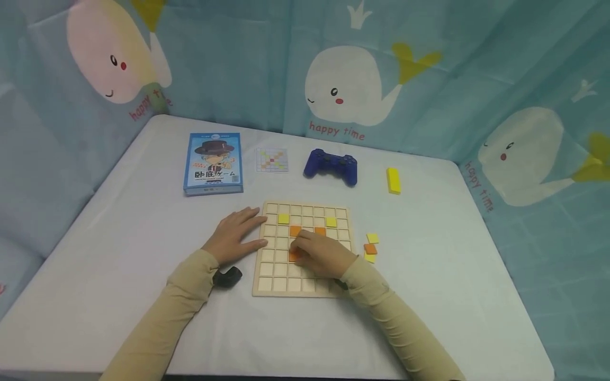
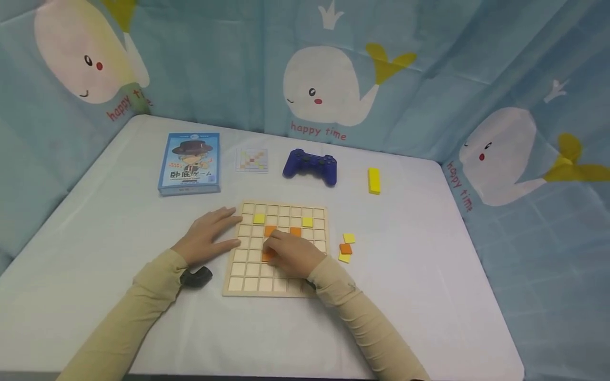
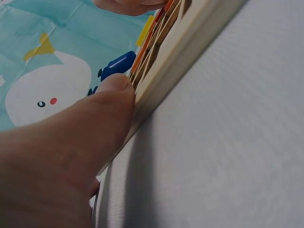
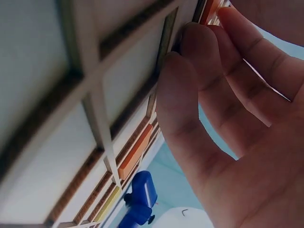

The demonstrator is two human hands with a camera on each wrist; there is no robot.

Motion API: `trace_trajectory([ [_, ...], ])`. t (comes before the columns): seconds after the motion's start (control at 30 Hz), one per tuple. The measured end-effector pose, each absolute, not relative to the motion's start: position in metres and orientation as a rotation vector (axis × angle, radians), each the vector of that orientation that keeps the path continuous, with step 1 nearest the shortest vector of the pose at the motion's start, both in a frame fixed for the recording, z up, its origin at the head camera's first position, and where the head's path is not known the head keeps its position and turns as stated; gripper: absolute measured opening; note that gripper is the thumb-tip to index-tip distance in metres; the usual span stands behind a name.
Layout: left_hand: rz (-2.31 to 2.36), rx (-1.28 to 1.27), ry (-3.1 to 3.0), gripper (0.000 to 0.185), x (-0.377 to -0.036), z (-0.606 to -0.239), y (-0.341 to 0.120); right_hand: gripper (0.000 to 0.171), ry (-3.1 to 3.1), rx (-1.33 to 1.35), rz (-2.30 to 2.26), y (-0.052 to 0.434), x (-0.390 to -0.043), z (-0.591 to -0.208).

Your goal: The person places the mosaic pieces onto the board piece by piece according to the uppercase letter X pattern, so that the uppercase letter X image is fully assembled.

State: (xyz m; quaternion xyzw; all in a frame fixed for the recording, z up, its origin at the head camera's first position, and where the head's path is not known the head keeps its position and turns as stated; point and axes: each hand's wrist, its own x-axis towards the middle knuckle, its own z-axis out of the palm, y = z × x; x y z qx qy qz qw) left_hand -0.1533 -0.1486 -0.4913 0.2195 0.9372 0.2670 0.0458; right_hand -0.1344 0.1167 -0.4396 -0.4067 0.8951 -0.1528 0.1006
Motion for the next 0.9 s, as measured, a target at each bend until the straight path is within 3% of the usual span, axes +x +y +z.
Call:
trace_trajectory([
  [0.37, 0.829, 0.670, 2.861, 0.064, -0.153, -0.491, -0.149, 0.021, 2.644, -1.200, -0.493, 0.125, -0.134, -0.436],
  [0.6, 0.846, 0.625, 2.852, 0.065, -0.145, -0.495, -0.152, 0.024, 2.751, -1.111, -0.734, 0.183, -0.140, -0.419],
  [0.9, 0.825, 0.646, 2.877, 0.065, -0.150, -0.495, -0.147, 0.028, 2.883, -0.604, -0.779, 0.259, -0.148, -0.426],
])
